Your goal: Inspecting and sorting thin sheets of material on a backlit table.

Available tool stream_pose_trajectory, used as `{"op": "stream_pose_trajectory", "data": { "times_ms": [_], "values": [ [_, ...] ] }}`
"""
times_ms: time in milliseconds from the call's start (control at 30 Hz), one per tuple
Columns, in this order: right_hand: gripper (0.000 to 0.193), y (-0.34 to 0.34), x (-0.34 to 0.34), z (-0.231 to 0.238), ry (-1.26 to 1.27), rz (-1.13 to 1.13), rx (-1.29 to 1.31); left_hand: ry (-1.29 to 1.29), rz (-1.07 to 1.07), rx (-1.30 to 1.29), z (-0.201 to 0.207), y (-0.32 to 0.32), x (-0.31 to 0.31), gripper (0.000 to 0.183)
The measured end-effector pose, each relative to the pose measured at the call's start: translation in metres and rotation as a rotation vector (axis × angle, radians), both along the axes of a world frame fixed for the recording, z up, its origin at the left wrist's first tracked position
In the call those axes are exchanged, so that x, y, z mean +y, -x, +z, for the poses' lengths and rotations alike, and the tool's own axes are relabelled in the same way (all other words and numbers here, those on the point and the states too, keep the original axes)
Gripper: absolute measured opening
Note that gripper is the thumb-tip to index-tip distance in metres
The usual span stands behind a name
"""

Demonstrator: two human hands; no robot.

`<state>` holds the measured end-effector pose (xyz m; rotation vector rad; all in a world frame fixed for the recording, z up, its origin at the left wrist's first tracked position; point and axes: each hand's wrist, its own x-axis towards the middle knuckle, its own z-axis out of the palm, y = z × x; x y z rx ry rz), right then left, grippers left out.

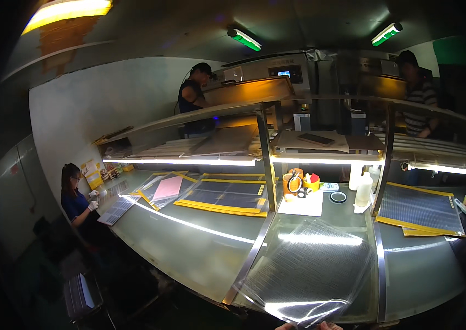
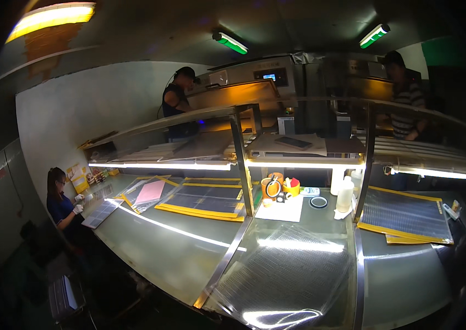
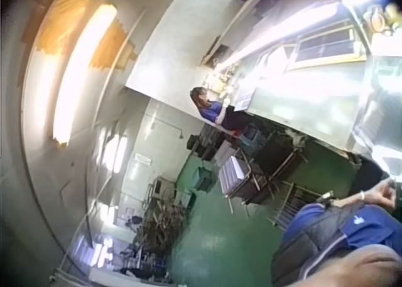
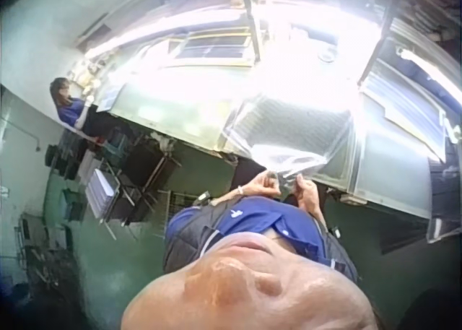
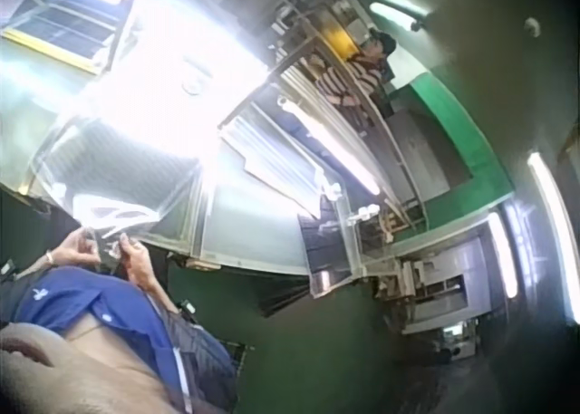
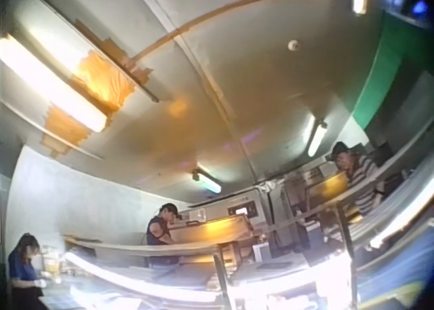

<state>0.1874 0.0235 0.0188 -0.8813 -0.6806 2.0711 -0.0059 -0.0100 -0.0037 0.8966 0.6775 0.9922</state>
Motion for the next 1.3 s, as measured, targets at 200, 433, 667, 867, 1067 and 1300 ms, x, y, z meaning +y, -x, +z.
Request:
{"op": "stream_pose_trajectory", "data": {
  "times_ms": [200, 433, 667, 867, 1067, 1300],
  "values": [
    [0.016, -0.007, 0.005, 0.021, 0.081, -0.179, -0.114, 0.178, 0.0, -0.126, 0.014, 0.024, 0.003, 0.043],
    [0.014, -0.001, 0.002, 0.018, 0.096, -0.157, -0.131, 0.546, 0.097, -0.491, 0.0, 0.017, 0.003, 0.035],
    [0.02, -0.004, -0.002, 0.022, 0.131, -0.07, -0.217, 0.532, 0.112, -0.47, -0.004, 0.015, 0.003, 0.026],
    [0.026, -0.003, -0.002, 0.015, 0.111, 0.002, -0.273, 0.526, 0.014, -0.269, -0.007, 0.019, 0.002, 0.026],
    [0.03, -0.002, -0.004, 0.014, 0.092, 0.04, -0.299, 0.439, 0.033, -0.16, -0.005, 0.019, 0.002, 0.026],
    [0.028, 0.001, -0.004, 0.007, 0.119, 0.151, -0.303, 0.369, 0.009, -0.121, -0.008, 0.022, -0.001, 0.03]
  ]
}}
